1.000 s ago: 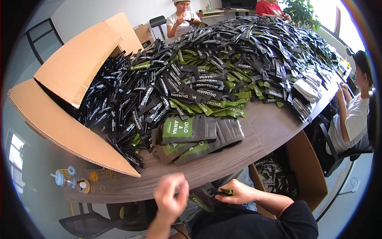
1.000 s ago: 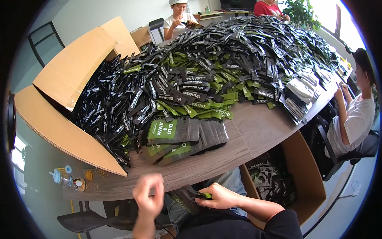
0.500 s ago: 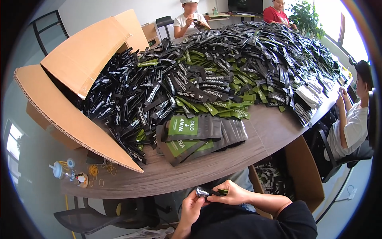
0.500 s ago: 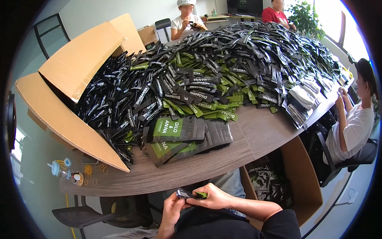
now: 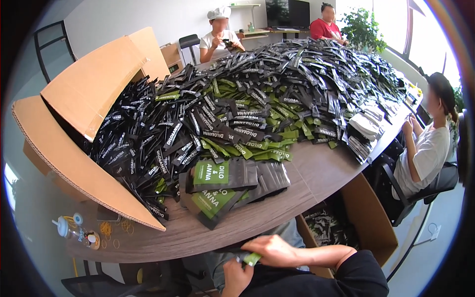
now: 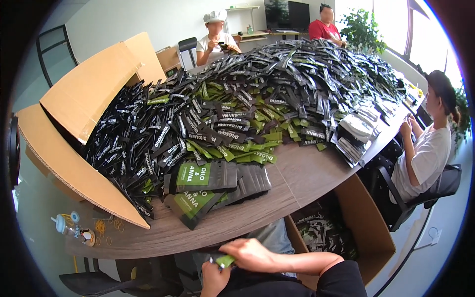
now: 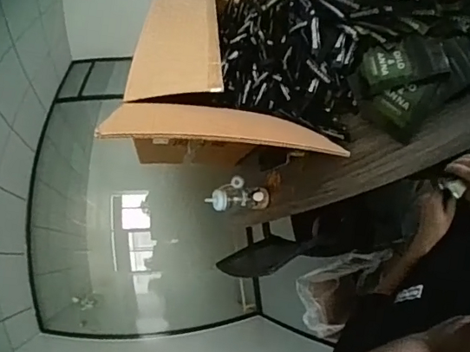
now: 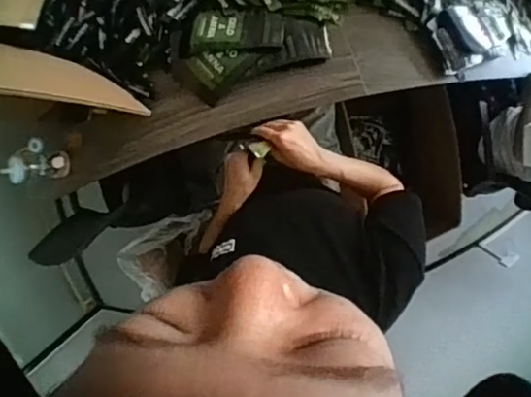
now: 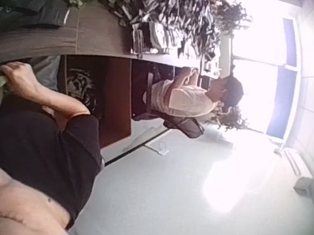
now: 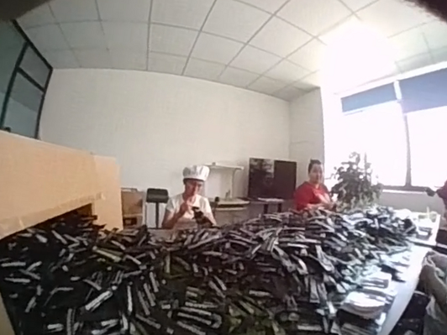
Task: Packaging small sachets into larger bags at a production table.
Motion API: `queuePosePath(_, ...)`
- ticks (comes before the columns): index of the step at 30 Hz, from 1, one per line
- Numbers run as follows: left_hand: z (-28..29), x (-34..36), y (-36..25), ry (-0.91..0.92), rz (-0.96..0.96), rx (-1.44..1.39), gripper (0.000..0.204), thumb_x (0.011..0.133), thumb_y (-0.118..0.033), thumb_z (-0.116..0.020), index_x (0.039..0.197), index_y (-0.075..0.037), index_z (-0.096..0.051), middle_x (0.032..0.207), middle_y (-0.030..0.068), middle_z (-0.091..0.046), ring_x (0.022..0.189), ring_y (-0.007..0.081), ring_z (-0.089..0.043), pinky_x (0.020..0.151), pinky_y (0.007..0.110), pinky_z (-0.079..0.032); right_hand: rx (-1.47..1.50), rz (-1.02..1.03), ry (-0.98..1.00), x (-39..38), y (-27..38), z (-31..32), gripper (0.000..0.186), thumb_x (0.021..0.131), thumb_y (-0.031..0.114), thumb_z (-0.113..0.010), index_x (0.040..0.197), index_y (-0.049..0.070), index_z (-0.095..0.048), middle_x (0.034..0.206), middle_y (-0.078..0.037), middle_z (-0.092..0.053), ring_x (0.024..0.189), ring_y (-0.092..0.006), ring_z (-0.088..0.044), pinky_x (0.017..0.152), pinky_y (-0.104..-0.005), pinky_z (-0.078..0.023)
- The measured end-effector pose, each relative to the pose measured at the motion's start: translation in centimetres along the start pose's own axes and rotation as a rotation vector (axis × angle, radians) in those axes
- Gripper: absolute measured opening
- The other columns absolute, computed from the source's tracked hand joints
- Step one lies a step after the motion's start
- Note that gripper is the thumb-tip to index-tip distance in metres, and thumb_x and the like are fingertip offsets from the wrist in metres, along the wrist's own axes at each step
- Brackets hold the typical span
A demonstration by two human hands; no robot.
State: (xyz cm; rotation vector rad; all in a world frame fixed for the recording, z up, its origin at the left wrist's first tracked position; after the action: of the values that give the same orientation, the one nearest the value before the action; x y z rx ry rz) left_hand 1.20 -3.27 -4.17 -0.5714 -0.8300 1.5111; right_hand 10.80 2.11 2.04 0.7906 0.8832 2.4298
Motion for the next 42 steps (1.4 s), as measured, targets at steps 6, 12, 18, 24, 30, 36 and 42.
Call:
queuePosePath(6,7.4,-0.3,-7.5,-0.425,-0.373,0.112,0.025,0.056,-0.011,-0.072,0.078,-0.011,-0.061,0.082,0.0053,-0.051,0.083,0.0263,-0.055,0.074,0.04,-0.04,0.464,-0.39,0.127,0.1,-1.6,1.5,0.023,0.07,0.003,-0.065,0.09,0.0,-0.053,0.071,-0.006,-0.053,0.071,-0.0138,-0.058,0.065,-0.0312,-0.048)
queuePosePath(12,5.6,1.8,-10.1,-0.26,-0.568,-0.049,0.048,0.064,-0.023,-0.078,0.107,-0.015,-0.06,0.118,0.0137,-0.051,0.109,0.0325,-0.052,0.09,0.047,-0.037,0.928,-0.517,-0.055,0.9,-2.8,1.2,0.016,0.081,0.002,-0.062,0.085,0.007,-0.047,0.07,0.003,-0.049,0.058,-0.0035,-0.046,0.048,-0.0209,-0.037)
queuePosePath(18,5.2,2.4,-8.4,-0.274,-0.449,-0.023,0.075,0.055,-0.029,-0.085,0.117,-0.009,-0.046,0.122,0.018,-0.044,0.1,0.0339,-0.048,0.084,0.044,-0.038,0.808,-0.28,-0.4,1.1,-3.2,5.3,0.014,0.081,0.004,-0.064,0.084,0.003,-0.051,0.074,0.002,-0.05,0.068,-0.0071,-0.046,0.061,-0.0238,-0.04)
queuePosePath(24,5.6,3.5,-7.7,-0.292,-0.385,0.046,0.073,0.058,-0.027,-0.085,0.114,-0.005,-0.044,0.124,0.0196,-0.045,0.1,0.035,-0.048,0.085,0.044,-0.038,0.664,-0.193,-0.579,0.8,-6.9,7.3,0.011,0.086,0.005,-0.057,0.083,0.005,-0.047,0.071,-0.002,-0.049,0.066,-0.0084,-0.044,0.061,-0.0244,-0.036)
queuePosePath(30,4.2,3.7,-7.7,-0.202,-0.357,0.049,0.073,0.058,-0.029,-0.084,0.114,-0.005,-0.043,0.125,0.0202,-0.043,0.1,0.0354,-0.047,0.086,0.045,-0.037,0.439,-0.358,-0.456,-0.1,-6.9,7.0,0.014,0.09,0.008,-0.052,0.101,0.0,-0.047,0.076,-0.006,-0.052,0.069,-0.0164,-0.049,0.067,-0.0292,-0.041)
queuePosePath(36,3.0,4.0,-7.8,-0.138,-0.334,0.058,0.072,0.058,-0.03,-0.084,0.112,-0.005,-0.042,0.126,0.0194,-0.041,0.102,0.0356,-0.045,0.085,0.045,-0.037,1.028,-0.101,-0.587,0.7,-3.3,7.7,0.013,0.095,0.011,-0.044,0.106,0.003,-0.043,0.099,-0.016,-0.057,0.098,-0.0273,-0.054,0.089,-0.0409,-0.04)
queuePosePath(42,4.3,3.4,-8.3,-0.312,-0.438,-0.103,0.08,0.053,-0.026,-0.088,0.113,-0.008,-0.038,0.127,0.0196,-0.04,0.103,0.0369,-0.045,0.086,0.047,-0.037,1.294,-0.291,-0.301,1.5,-1.9,2.6,0.018,0.099,0.017,-0.038,0.108,0.003,-0.043,0.131,-0.021,-0.048,0.13,-0.0265,-0.036,0.106,-0.0406,-0.027)
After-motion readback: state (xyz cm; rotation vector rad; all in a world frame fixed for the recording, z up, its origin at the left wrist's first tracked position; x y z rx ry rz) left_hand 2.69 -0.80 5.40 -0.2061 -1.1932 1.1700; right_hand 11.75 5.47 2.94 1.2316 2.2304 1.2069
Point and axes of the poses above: each hand's wrist, its own x-axis towards the middle knuckle, its own z-axis out of the back of the hand, y = z × x, the point moved 9 cm from there along x, towards the middle knuckle
